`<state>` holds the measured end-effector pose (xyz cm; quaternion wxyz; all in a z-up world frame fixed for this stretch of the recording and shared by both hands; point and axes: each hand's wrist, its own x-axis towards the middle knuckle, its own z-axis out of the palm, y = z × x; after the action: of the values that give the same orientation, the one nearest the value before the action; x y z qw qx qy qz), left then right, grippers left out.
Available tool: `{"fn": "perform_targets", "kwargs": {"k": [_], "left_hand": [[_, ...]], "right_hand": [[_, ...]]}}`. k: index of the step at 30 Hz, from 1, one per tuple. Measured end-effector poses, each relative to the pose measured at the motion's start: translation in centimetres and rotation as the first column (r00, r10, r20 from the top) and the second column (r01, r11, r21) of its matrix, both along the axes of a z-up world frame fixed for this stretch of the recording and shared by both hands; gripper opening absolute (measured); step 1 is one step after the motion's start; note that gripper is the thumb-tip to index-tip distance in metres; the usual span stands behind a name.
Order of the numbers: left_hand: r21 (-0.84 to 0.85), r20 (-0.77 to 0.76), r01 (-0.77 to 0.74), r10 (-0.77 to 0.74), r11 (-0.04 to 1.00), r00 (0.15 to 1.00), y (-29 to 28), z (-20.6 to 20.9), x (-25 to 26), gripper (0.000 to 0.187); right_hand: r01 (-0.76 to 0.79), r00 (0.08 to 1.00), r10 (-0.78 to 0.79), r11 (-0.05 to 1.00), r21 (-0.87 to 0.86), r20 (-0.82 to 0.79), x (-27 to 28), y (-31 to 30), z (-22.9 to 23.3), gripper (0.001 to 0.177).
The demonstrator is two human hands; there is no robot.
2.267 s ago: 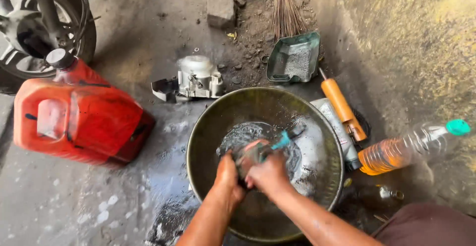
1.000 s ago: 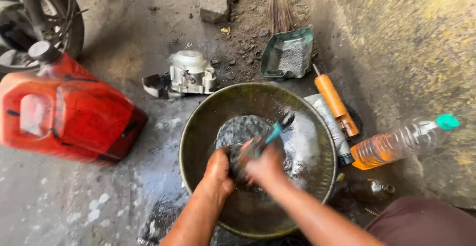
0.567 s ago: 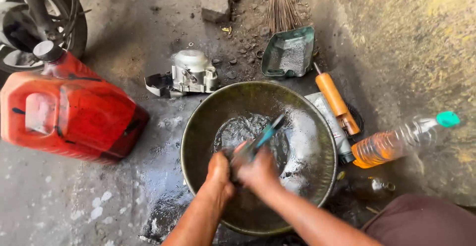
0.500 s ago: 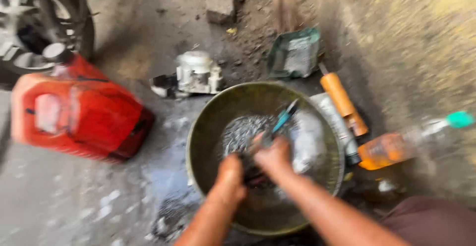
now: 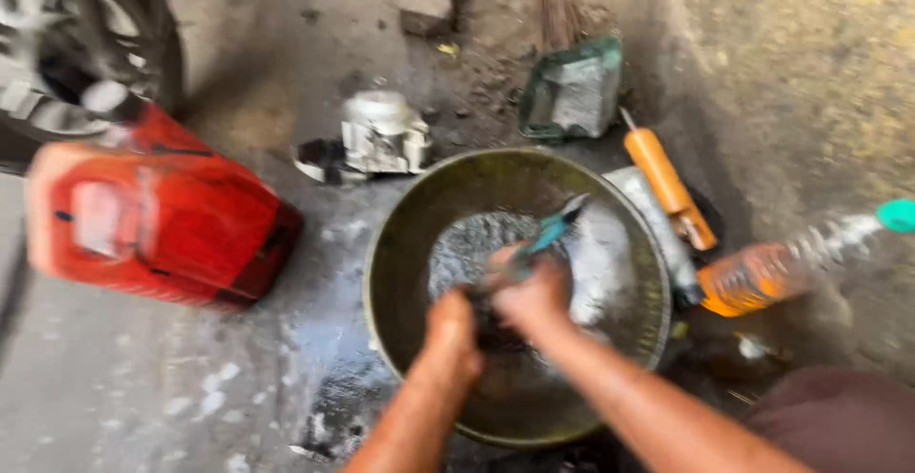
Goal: Cleaning internal motorcycle engine components using a brush and solvent in a bowl.
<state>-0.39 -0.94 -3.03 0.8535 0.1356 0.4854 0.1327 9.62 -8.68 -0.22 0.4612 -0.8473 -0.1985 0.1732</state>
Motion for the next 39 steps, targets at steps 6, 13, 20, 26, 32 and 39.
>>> {"fn": "perform_targets", "kwargs": {"k": [6, 13, 20, 26, 32, 39], "left_hand": [[0.027, -0.027, -0.055, 0.056, 0.998, 0.998, -0.3, -3.2, 0.2, 0.037], [0.046, 0.076, 0.050, -0.054, 0.998, 0.996, 1.5, -1.7, 0.2, 0.026], [0.001, 0.061, 0.002, -0.002, 1.000, 0.998, -0.5, 3.2, 1.5, 0.029], [0.088, 0.099, -0.009, 0.001, 0.996, 0.995, -1.0, -1.2, 1.6, 0.033], [0.120, 0.028, -0.002, -0.002, 0.993, 1.000, -1.1, 2.4, 1.8, 0.029], [0.201, -0.068, 0.048, -0.035, 0.978, 0.997, 0.0, 0.0, 1.4, 0.030]], "right_hand": [[-0.105, 0.920, 0.099, 0.994, 0.003, -0.380, 3.0, -1.2, -0.3, 0.030], [-0.133, 0.965, 0.228, 0.852, -0.507, 0.130, 6.6, -2.8, -2.9, 0.038], [-0.133, 0.991, 0.134, 0.985, -0.106, 0.000, 2.0, -0.3, 2.9, 0.027], [-0.184, 0.981, 0.185, 0.982, -0.031, 0.052, 1.8, 0.5, 0.2, 0.025], [-0.233, 0.968, 0.239, 0.969, -0.084, 0.078, 1.6, -0.1, 3.4, 0.023], [-0.463, 0.814, 0.510, 0.858, -0.221, 0.276, 0.4, -1.3, 6.3, 0.019]]}}
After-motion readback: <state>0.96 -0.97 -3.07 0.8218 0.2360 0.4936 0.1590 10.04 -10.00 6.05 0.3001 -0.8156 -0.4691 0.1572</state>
